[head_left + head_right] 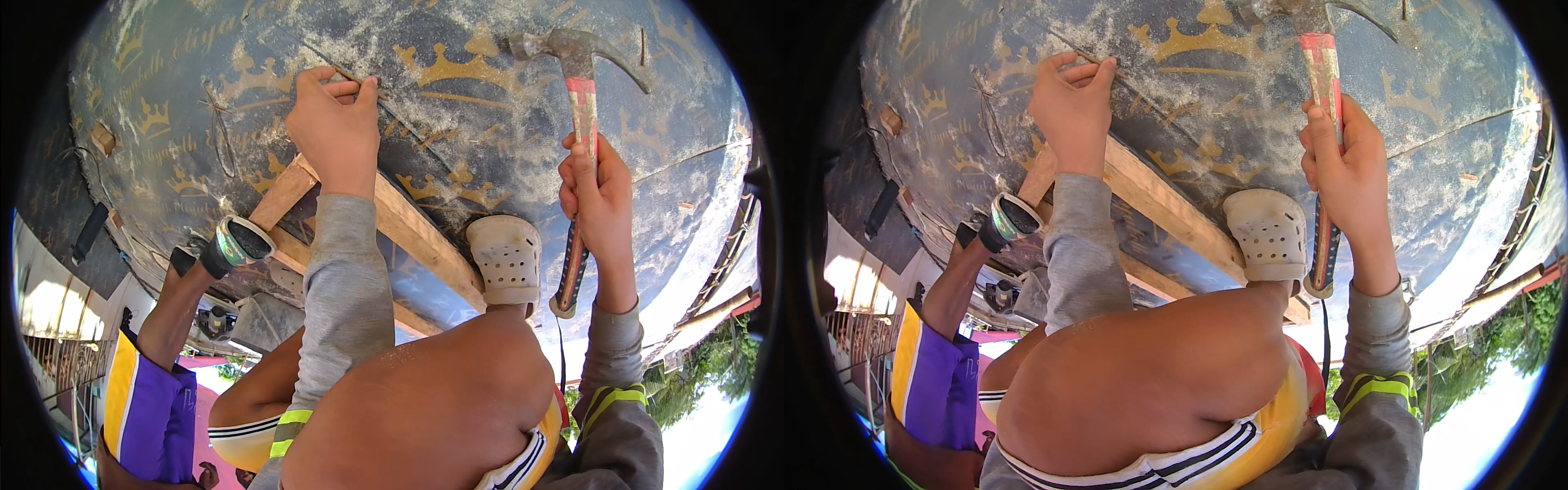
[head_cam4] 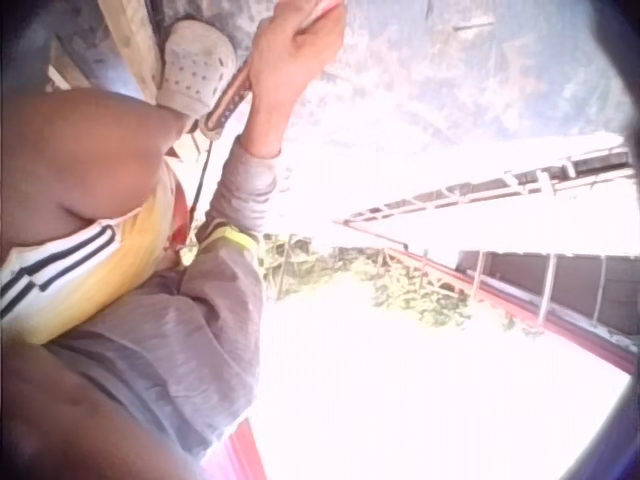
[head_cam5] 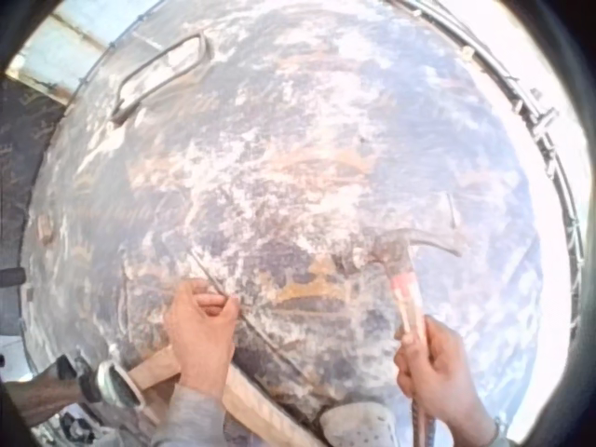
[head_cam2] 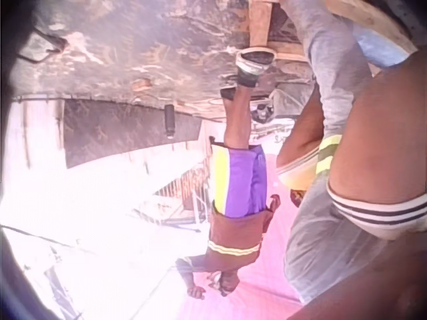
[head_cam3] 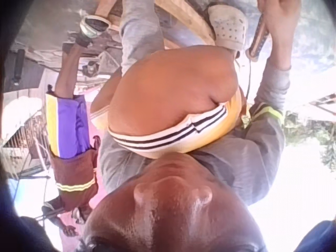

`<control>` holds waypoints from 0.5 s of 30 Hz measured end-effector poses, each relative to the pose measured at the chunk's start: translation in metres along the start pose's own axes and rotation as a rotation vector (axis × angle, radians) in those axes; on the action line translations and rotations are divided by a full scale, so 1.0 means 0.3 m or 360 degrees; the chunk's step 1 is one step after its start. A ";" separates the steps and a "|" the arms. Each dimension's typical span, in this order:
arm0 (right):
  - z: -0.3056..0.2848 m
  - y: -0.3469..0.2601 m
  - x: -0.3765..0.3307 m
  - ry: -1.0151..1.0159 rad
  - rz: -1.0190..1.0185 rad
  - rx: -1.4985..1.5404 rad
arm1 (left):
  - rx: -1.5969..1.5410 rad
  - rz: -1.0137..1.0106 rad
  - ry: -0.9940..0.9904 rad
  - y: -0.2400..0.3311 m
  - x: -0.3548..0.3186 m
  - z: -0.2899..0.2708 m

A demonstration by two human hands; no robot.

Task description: The person assembles a rectangular wooden frame on a patterned floor by positioning planks and hammering nails to secure the corners. They adjust the frame pieces and use a hammer to drive nails into the joints, completing the frame assembly.

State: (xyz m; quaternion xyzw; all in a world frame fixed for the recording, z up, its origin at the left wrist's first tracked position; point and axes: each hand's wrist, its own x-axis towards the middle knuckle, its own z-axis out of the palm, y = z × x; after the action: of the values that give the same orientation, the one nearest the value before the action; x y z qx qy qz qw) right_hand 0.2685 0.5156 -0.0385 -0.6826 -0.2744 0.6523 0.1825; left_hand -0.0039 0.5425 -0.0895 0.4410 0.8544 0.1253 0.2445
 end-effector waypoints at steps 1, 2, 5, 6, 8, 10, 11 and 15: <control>0.003 -0.001 0.003 -0.0010 -0.0016 -0.0004 | 0.0037 0.0064 0.0050 -0.014 0.005 0.009; -0.003 0.007 -0.002 -0.0013 -0.0011 -0.0010 | 0.0078 0.0121 0.0081 -0.013 -0.003 0.016; -0.004 0.001 -0.001 -0.0042 -0.0017 0.0009 | -0.0096 0.0342 -0.0050 -0.017 0.016 -0.036; -0.008 0.000 0.001 -0.0028 -0.0029 0.0004 | -0.0185 0.0282 -0.0212 -0.021 0.027 -0.068; -0.005 -0.006 0.005 -0.0021 -0.0048 0.0011 | -0.0331 0.0150 -0.0533 -0.049 0.054 -0.168; -0.013 -0.001 0.006 -0.0022 -0.0063 -0.0014 | -0.0413 0.0159 -0.0720 -0.109 0.064 -0.182; -0.012 -0.001 0.008 -0.0026 -0.0083 -0.0020 | -0.0448 0.0171 -0.0802 -0.129 0.077 -0.193; -0.019 0.006 0.001 -0.0041 -0.0052 0.0070 | -0.0211 0.0132 -0.1105 -0.156 0.115 -0.214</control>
State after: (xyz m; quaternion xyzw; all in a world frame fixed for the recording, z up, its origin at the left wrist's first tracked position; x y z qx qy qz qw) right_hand 0.2745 0.5150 -0.0393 -0.6655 -0.2736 0.6637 0.2046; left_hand -0.0871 0.5436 -0.0657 0.4747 0.6917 0.0331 0.5431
